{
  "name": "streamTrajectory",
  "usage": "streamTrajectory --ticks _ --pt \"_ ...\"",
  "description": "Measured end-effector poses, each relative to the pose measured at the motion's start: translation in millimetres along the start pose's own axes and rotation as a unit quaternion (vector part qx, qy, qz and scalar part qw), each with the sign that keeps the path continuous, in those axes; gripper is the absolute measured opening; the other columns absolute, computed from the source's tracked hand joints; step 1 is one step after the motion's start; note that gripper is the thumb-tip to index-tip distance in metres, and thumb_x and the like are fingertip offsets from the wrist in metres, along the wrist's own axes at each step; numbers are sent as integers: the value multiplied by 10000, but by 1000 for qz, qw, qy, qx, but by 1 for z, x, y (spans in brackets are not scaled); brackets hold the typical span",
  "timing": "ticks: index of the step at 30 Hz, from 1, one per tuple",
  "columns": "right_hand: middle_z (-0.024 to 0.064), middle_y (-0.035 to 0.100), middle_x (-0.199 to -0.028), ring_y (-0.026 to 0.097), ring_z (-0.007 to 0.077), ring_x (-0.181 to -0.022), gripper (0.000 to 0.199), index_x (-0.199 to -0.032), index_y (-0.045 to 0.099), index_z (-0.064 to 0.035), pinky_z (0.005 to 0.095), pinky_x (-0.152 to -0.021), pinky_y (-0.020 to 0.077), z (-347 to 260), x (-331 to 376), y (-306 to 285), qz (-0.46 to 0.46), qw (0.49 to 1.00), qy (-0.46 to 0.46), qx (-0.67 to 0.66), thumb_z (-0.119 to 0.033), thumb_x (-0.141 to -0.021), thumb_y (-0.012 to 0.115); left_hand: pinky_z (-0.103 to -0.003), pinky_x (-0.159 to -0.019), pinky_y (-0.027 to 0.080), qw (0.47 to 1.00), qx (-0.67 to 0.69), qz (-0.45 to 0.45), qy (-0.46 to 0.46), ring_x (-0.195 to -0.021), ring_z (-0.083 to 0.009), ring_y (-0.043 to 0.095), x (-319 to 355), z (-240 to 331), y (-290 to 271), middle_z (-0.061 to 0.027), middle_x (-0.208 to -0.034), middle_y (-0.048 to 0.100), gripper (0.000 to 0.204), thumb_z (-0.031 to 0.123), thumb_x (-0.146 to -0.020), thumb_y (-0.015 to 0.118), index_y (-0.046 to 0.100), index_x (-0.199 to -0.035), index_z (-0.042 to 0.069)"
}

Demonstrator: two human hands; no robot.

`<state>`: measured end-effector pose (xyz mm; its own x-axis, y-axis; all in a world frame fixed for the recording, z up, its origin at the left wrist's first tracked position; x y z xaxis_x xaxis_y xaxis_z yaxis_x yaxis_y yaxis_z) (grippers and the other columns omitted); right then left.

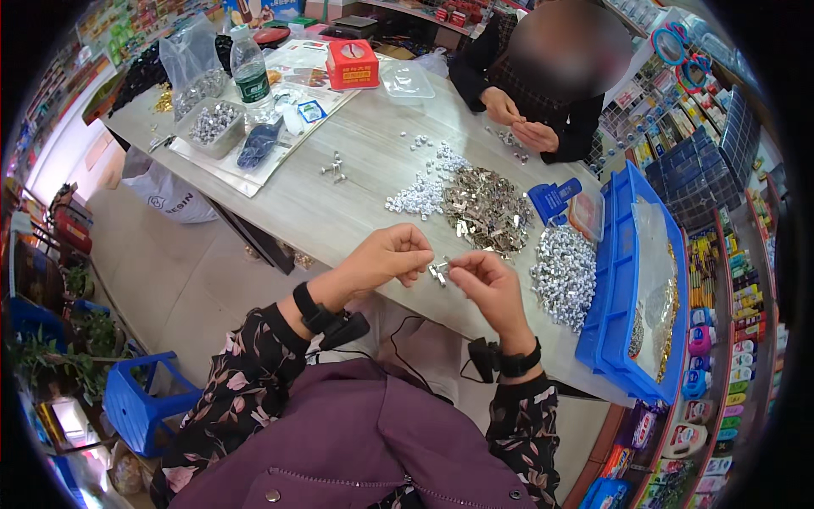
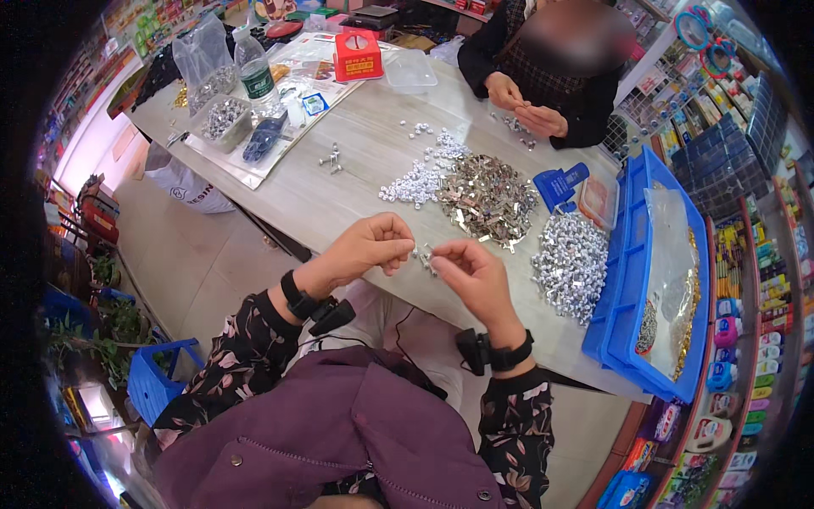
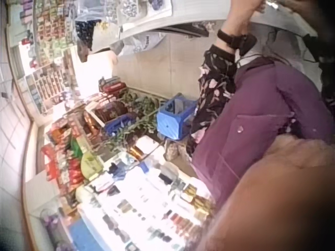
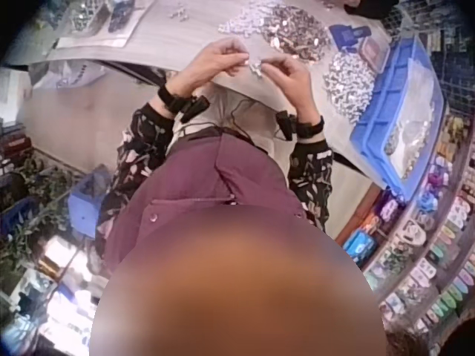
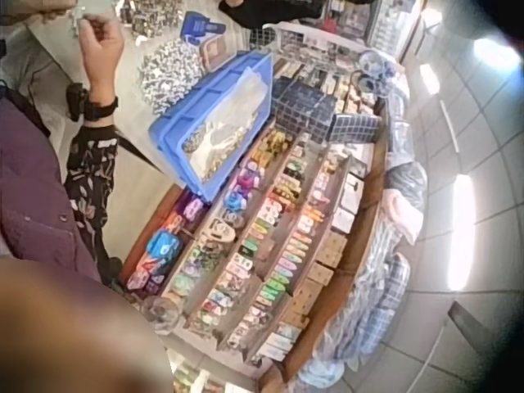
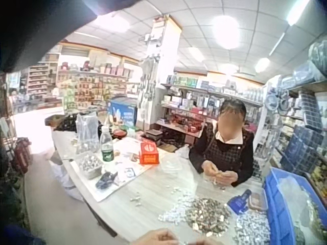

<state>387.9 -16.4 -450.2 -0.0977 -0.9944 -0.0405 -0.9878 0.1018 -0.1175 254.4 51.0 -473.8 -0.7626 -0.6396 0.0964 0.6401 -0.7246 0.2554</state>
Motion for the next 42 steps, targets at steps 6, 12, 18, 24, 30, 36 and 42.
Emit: streamTrajectory --ticks 6,12,18,24,30,36,42 --pt "8 603 -857 568 77 -764 133 -926 613 -13 195 -683 459 18 32 21 4 993 43 -106 -7 -795 641 -190 -548 454 986 156 -31 -50 -611 -59 512 10 -27 26 6 -722 536 109 149 -876 581 528 -913 60" --pt "29 593 -919 555 89 -803 101 -915 603 -4 206 -725 442 7 38 16 28 996 -83 -34 -7 -816 621 -214 -598 492 973 218 17 -73 -667 -81 563 18 -35 34 -17 -782 570 107 152 -892 557 534 -931 55" --pt "33 592 -926 551 80 -825 110 -927 603 2 201 -737 436 16 41 16 48 994 -66 -78 -5 -818 621 -228 -620 510 981 183 27 -65 -711 -100 592 20 -40 31 -34 -813 590 116 161 -902 542 537 -944 52" --pt "39 600 -923 562 80 -830 115 -940 597 9 200 -739 442 17 41 16 57 992 -43 -106 0 -826 609 -221 -604 505 981 176 54 -62 -676 -97 588 18 -38 29 -34 -791 587 121 155 -908 532 534 -945 39" --pt "44 604 -936 590 92 -820 138 -956 599 3 221 -755 477 11 35 19 48 995 -85 -27 -41 -827 627 -208 -584 487 993 -39 83 69 -647 -99 591 23 -18 28 -33 -762 592 120 141 -909 523 523 -941 24" --pt "40 610 -914 587 84 -809 179 -984 582 1 219 -738 479 19 28 20 10 986 28 -165 -67 -828 636 -264 -563 473 937 -288 104 167 -635 -158 608 32 20 41 -70 -715 595 125 127 -889 537 509 -939 16" --pt "36 603 -913 571 85 -827 152 -994 563 7 219 -737 471 29 14 20 -15 997 9 -78 -53 -857 589 -322 -567 471 879 -419 99 203 -637 -257 614 26 31 42 -128 -713 594 147 138 -863 563 510 -930 18"
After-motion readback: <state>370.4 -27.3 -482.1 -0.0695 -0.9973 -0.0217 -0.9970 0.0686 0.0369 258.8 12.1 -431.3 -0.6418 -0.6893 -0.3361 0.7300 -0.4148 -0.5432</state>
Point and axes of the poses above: each hand's wrist, its own x-axis away from the middle knuckle, its own y-axis out of the palm, z = x × y, the point moved 8 cm from there along -x, towards the middle knuckle
